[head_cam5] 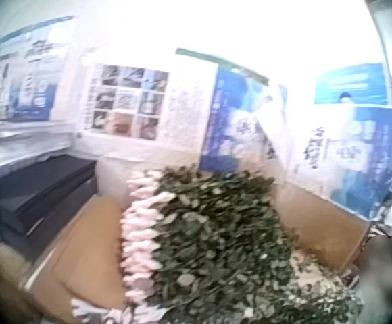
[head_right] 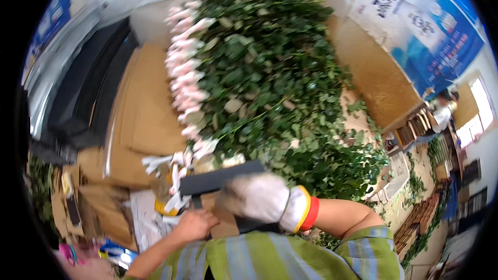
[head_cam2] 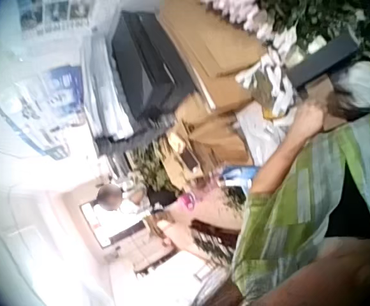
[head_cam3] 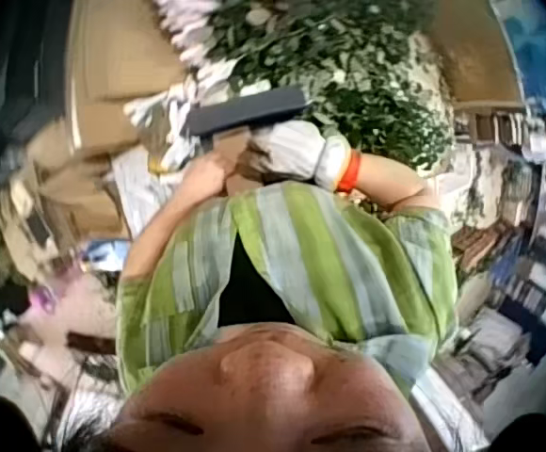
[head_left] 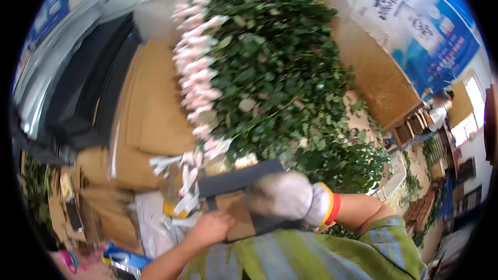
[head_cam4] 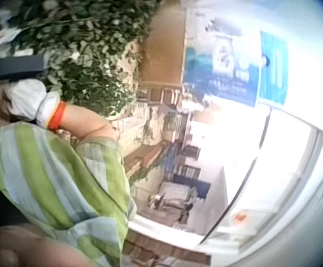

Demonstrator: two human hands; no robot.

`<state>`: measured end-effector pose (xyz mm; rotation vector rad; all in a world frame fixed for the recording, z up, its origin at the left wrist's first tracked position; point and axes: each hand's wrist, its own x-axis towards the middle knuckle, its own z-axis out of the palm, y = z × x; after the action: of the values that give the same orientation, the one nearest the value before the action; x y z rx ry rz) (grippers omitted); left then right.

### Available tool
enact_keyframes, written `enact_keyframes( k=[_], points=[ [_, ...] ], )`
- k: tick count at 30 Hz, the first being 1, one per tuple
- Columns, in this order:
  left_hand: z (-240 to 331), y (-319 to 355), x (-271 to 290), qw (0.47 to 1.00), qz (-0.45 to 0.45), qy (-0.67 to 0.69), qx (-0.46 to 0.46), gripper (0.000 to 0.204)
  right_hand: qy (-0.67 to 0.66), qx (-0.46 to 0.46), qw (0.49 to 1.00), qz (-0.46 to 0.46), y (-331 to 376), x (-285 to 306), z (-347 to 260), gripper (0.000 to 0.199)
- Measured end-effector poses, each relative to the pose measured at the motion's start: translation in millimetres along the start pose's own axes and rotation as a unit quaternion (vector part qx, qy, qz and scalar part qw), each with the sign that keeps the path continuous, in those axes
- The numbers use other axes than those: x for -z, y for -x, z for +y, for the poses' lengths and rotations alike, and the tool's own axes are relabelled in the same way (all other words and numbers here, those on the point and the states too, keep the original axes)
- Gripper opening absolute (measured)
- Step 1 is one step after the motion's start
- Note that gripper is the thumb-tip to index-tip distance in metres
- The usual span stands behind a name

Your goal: The person picks up individual roses from a pile, slides them into plastic sleeves, and then places the sleeved roses into a black plastic tray.

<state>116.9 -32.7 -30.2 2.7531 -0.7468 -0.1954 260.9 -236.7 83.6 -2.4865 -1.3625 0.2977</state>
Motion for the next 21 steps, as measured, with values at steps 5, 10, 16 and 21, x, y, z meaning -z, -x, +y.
enact_keyframes(
  k=[5, 10, 16, 21],
  points=[
    [5, -5, -35, 0.986, 0.114, -0.095, -0.072, 0.035, 0.217, -0.142, 0.944, 0.206, -61, 3, 137, 0.045],
    [3, 4, -30, 0.988, 0.124, -0.081, -0.043, 0.027, 0.082, -0.058, 0.984, 0.151, -73, -6, 135, 0.026],
    [8, 5, -23, 0.993, 0.117, 0.007, 0.002, 0.031, 0.036, -0.041, 0.995, 0.079, -29, 26, 54, 0.013],
    [9, 1, -16, 0.995, 0.083, 0.051, 0.021, 0.035, 0.011, -0.164, 0.985, -0.056, -16, -58, 140, 0.025]
  ],
)
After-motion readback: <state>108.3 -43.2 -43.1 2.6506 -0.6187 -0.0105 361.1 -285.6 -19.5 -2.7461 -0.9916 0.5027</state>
